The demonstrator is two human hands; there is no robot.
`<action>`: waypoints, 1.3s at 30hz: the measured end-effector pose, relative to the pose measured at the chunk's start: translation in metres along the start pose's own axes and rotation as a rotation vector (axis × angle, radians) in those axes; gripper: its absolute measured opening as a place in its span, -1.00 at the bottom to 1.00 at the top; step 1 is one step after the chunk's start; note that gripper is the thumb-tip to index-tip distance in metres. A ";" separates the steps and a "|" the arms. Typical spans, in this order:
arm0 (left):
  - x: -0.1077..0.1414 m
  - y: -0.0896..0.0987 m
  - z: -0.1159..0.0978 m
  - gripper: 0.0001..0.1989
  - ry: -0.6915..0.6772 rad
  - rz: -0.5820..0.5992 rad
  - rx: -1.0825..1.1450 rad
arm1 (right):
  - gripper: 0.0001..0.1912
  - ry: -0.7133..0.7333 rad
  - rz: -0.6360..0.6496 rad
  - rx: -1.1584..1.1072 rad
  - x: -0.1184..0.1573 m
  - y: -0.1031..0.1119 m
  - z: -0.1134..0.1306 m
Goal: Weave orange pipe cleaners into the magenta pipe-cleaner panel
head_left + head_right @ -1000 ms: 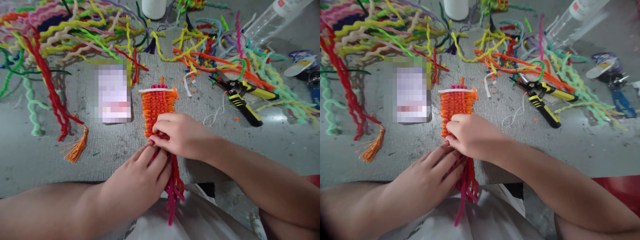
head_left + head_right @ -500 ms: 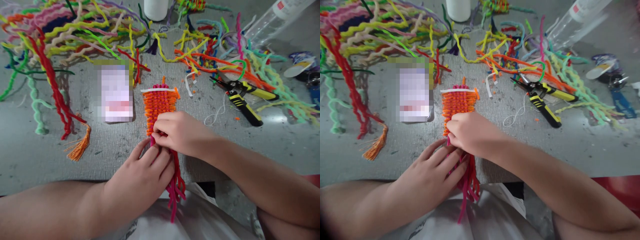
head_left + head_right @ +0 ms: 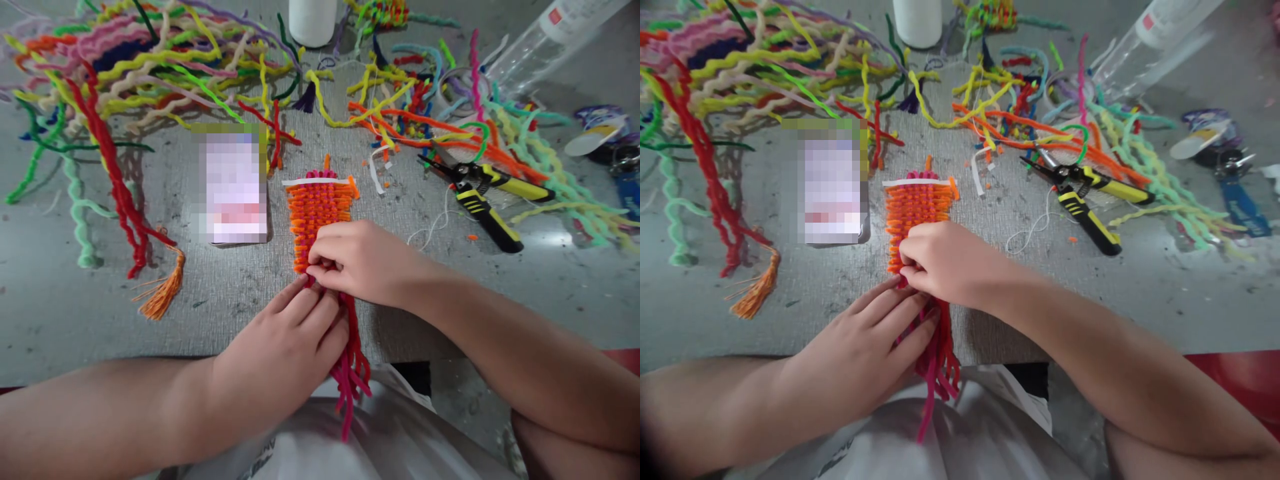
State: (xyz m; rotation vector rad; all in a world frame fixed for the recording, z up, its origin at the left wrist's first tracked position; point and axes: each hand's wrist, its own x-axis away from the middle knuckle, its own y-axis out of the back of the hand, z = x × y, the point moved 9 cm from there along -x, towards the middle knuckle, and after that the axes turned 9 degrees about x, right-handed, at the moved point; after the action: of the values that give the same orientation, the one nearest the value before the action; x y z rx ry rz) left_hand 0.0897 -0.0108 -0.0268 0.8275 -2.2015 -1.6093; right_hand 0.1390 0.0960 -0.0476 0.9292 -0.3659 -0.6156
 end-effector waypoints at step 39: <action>0.001 0.003 0.002 -0.58 -0.012 -0.031 -0.003 | -0.84 -0.020 -0.022 0.067 0.018 0.004 -0.009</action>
State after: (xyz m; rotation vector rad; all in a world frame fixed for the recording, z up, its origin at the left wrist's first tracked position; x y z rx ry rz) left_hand 0.0866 -0.0093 -0.0246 0.8568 -2.2043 -1.6361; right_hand 0.1592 0.0916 -0.0487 0.9929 -0.3960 -0.6365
